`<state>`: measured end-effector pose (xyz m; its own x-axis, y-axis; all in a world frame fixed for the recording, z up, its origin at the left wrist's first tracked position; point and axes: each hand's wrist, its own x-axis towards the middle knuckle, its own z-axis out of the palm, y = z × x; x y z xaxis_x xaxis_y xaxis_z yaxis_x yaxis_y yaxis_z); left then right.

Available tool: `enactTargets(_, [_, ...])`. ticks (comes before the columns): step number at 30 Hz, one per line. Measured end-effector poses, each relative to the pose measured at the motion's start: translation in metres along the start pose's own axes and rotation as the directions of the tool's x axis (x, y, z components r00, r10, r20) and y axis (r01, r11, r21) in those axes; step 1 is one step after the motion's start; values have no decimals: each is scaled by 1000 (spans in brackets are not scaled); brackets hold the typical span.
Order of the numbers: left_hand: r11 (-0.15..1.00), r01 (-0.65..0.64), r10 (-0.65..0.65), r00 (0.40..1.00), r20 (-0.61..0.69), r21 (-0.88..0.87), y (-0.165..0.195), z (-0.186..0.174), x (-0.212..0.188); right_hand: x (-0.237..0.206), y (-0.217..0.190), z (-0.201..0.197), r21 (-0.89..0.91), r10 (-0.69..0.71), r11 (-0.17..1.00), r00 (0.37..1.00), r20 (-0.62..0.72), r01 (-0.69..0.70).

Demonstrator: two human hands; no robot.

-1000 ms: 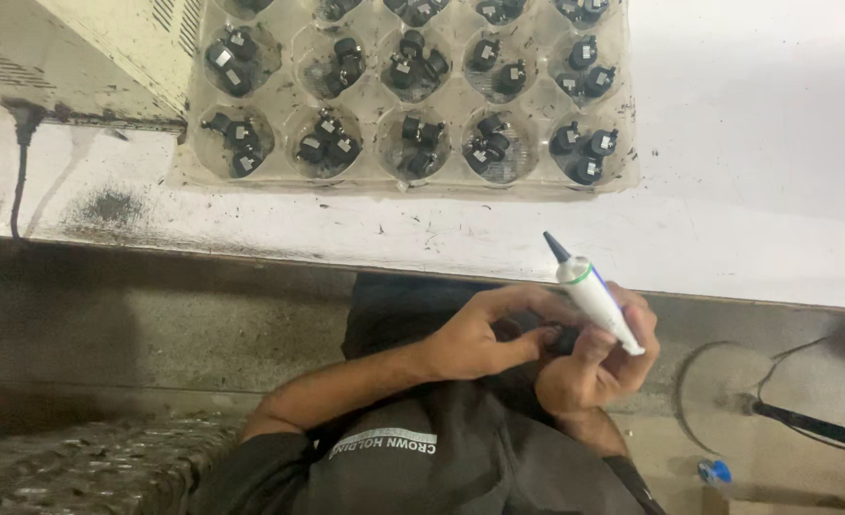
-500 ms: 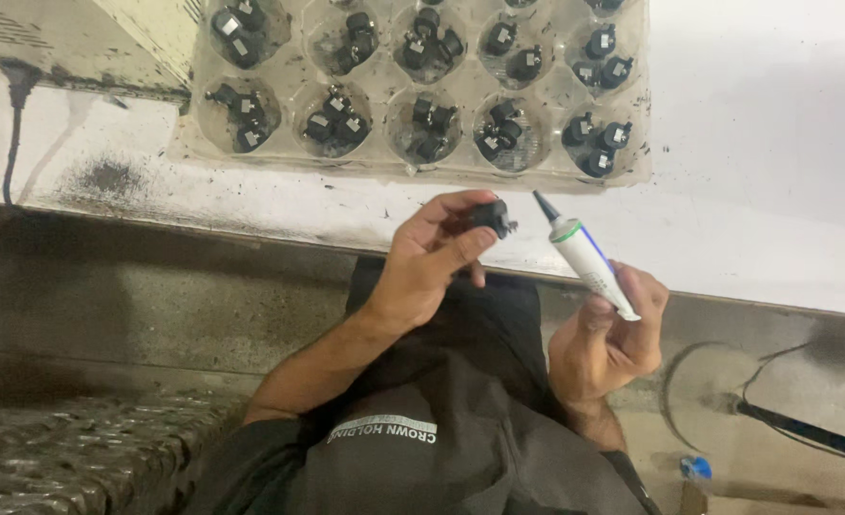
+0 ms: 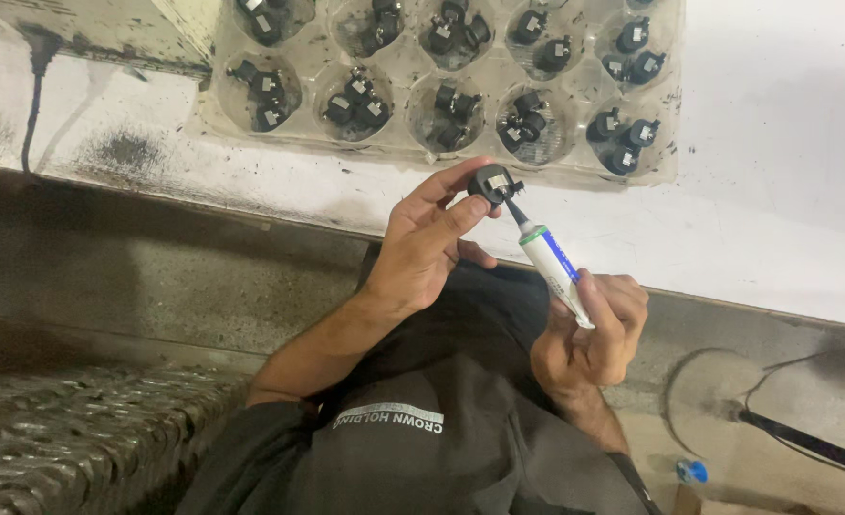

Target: The person picks small black plug-shaped components one at a time from a plastic tray, squeezes adhesive from a tube onto each component, and places the treated component back into the tray. The person repeats this cycle for successive components and at times handles the tube with both hands.

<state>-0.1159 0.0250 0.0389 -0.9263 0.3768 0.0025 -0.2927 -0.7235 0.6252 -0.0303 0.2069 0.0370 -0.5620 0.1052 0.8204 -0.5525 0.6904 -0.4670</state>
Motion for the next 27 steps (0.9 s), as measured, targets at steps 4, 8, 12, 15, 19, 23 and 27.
enactTargets(4, [1000,0,0,1000,-16,14,-2,-2,1,1,0,1,-19,1,1000,1000,-7,-2])
enactTargets(8, [999,-1,1,1000,-13,32,-3,-4,-1,-1,2,1,-33,-2,999,1000,-1,2])
enactTargets(12, [1000,-5,5,1000,-12,23,-5,-5,-1,-6,4,3,-36,27,999,999,-21,-28])
enactTargets(15, [1000,0,0,1000,-19,21,-6,-6,-1,-8,4,3,-32,34,999,999,-32,-35])
enactTargets(19, [1000,9,-9,1000,-29,22,-6,-6,-1,-10,4,1,-27,30,999,999,-28,-31])
enactTargets(23, [999,7,-5,999,-51,39,-5,-5,-1,-10,5,0,-31,25,999,999,-28,-26])
enactTargets(27, [999,29,-28,997,-71,15,-5,-5,-1,-11,5,-2,-47,17,999,1000,10,-17])
